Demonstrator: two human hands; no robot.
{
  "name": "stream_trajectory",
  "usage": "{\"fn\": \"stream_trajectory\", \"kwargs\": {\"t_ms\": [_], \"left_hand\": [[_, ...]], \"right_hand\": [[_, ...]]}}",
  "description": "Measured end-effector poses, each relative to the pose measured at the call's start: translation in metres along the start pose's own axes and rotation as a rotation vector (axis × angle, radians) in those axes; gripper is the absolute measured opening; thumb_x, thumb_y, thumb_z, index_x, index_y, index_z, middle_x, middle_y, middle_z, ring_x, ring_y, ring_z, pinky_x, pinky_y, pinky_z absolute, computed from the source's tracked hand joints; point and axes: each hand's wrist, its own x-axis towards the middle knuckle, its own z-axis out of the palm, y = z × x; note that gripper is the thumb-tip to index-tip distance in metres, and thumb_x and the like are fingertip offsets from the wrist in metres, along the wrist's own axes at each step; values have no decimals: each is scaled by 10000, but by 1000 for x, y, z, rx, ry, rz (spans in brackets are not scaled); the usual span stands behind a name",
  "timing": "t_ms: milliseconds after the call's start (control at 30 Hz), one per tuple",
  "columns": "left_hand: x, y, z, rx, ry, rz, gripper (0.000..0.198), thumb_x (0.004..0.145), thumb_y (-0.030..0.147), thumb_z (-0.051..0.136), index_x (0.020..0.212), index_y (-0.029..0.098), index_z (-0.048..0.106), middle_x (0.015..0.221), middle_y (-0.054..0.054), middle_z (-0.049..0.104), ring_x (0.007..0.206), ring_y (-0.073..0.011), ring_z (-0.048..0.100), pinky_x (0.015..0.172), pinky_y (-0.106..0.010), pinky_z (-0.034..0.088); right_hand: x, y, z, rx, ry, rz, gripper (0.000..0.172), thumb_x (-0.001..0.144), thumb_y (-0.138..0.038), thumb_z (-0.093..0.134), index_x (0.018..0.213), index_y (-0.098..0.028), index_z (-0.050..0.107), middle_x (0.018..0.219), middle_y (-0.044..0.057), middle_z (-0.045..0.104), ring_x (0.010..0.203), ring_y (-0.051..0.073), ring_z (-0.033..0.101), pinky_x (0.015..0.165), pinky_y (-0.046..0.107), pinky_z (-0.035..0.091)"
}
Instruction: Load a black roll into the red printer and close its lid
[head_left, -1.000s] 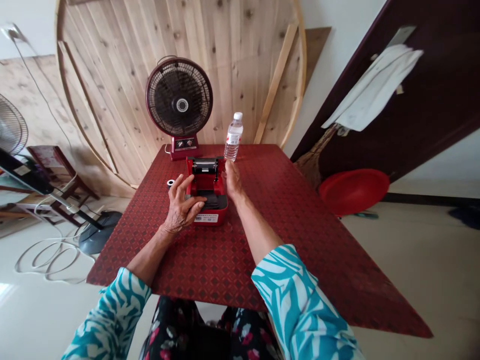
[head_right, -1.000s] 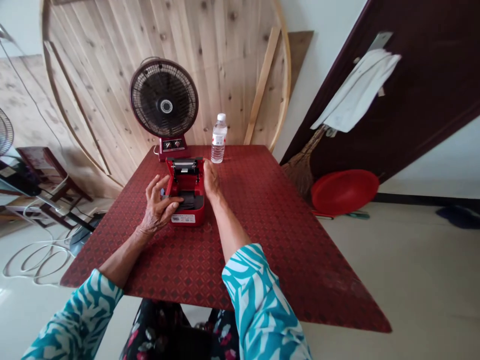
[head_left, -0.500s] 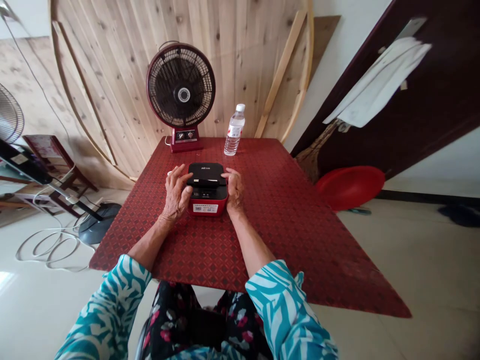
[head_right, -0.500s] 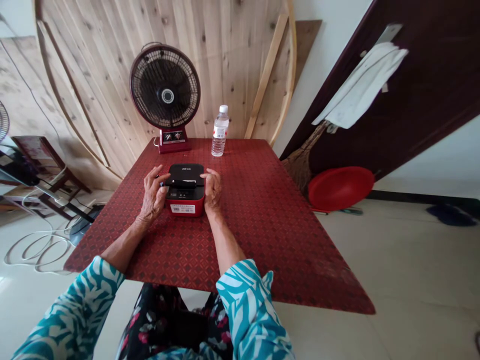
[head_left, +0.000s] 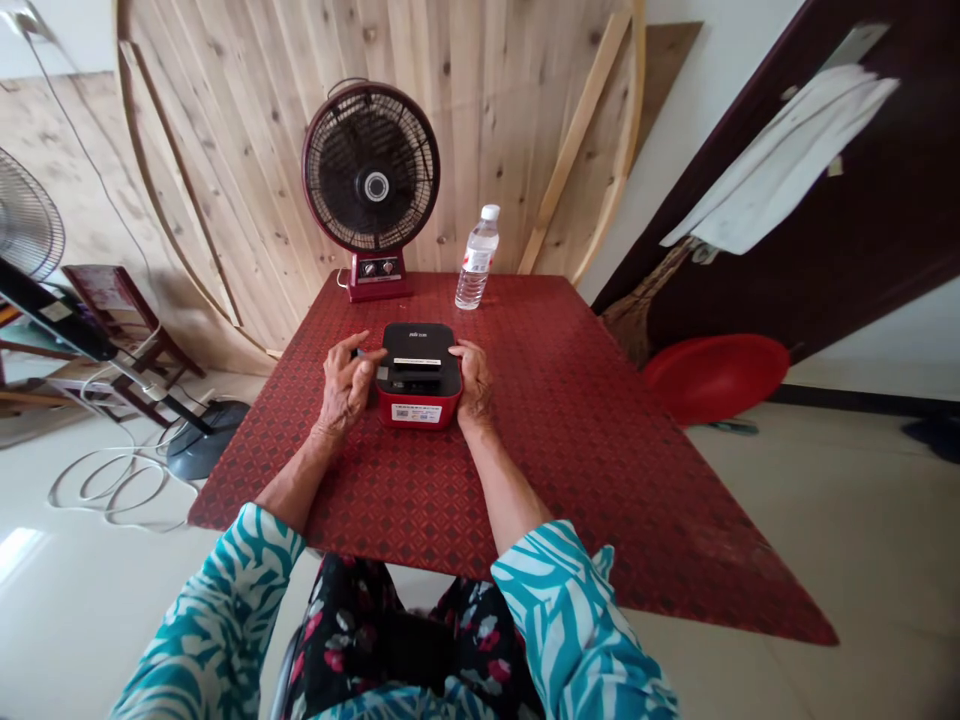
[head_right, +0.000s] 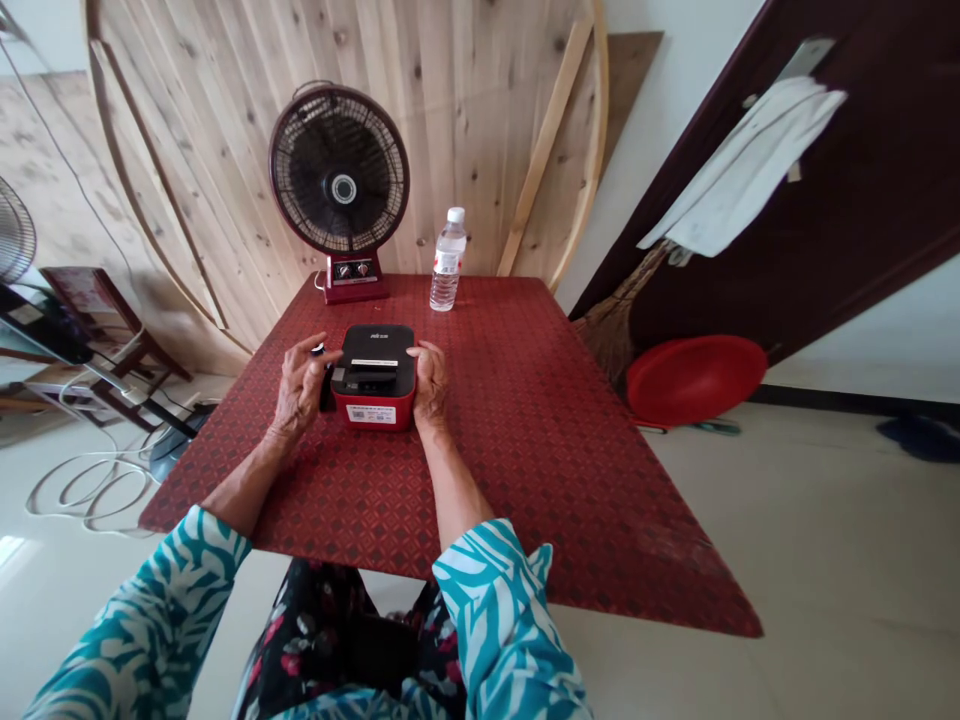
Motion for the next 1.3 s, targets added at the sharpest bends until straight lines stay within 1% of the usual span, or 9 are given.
{"fn": "stream_trajectory", "kwargs": {"t_ms": [67,100,167,233,333,467,700,900,1300], "left_hand": [[3,-1,-6,-257,81,-150,523,961,605,382,1029,203,710,1096,-100,682,969,-196,628,874,-344,501],[5,-2,-9,-387,99,-252,471,945,586,444,1017,193,693,976,-80,695,805,-155,630,723,-279,506],[10,-3,-12,-589,59,-462,362,875,530,591,932,180,663,756,-24,665,546,-91,535,493,-204,393],[12,-2,-13,-691,-29,-601,300,780,461,705,817,174,626,596,26,593,419,-59,434,404,-188,278],[13,2,-10,-731,-147,-676,284,709,400,752,740,174,583,509,58,535,359,-44,386,373,-186,220],[11,9,-5,-778,-239,-729,303,660,350,778,789,178,565,500,81,532,326,-33,373,357,-187,209],[12,9,-1,-871,-271,-843,399,592,362,828,785,181,530,471,105,504,286,-21,332,318,-170,159],[13,6,-1,-897,-291,-829,406,582,379,841,737,180,524,481,104,506,288,-8,340,305,-144,176],[13,2,-1,-917,-307,-840,430,569,408,866,711,170,538,509,85,536,287,0,331,288,-135,178]], "right_hand": [[-2,5,2,117,76,150,505,879,-654,396,1063,-254,645,1142,69,656,1076,210,626,1006,450,476],[-2,9,3,181,135,244,516,870,-652,407,1137,-258,609,1142,67,655,1022,201,646,954,438,504],[-2,14,4,269,242,405,541,852,-650,418,1202,-262,557,1110,58,659,917,180,667,855,404,535],[-3,18,5,268,250,446,531,831,-644,453,1165,-249,574,1056,52,675,880,171,663,823,374,531],[-4,19,5,179,168,375,485,808,-616,504,1057,-220,634,1001,54,700,909,176,645,847,355,508],[-5,20,5,116,138,343,444,817,-579,500,1022,-220,662,1013,40,711,952,177,631,896,356,479],[-3,23,7,110,129,368,467,820,-586,468,1023,-210,657,998,48,711,940,190,630,884,365,467],[-3,17,6,85,105,321,431,833,-574,460,1007,-230,652,989,38,709,947,183,617,898,354,454],[-2,18,6,93,124,355,411,809,-524,499,998,-208,683,1019,51,729,972,194,646,921,380,477]]}}
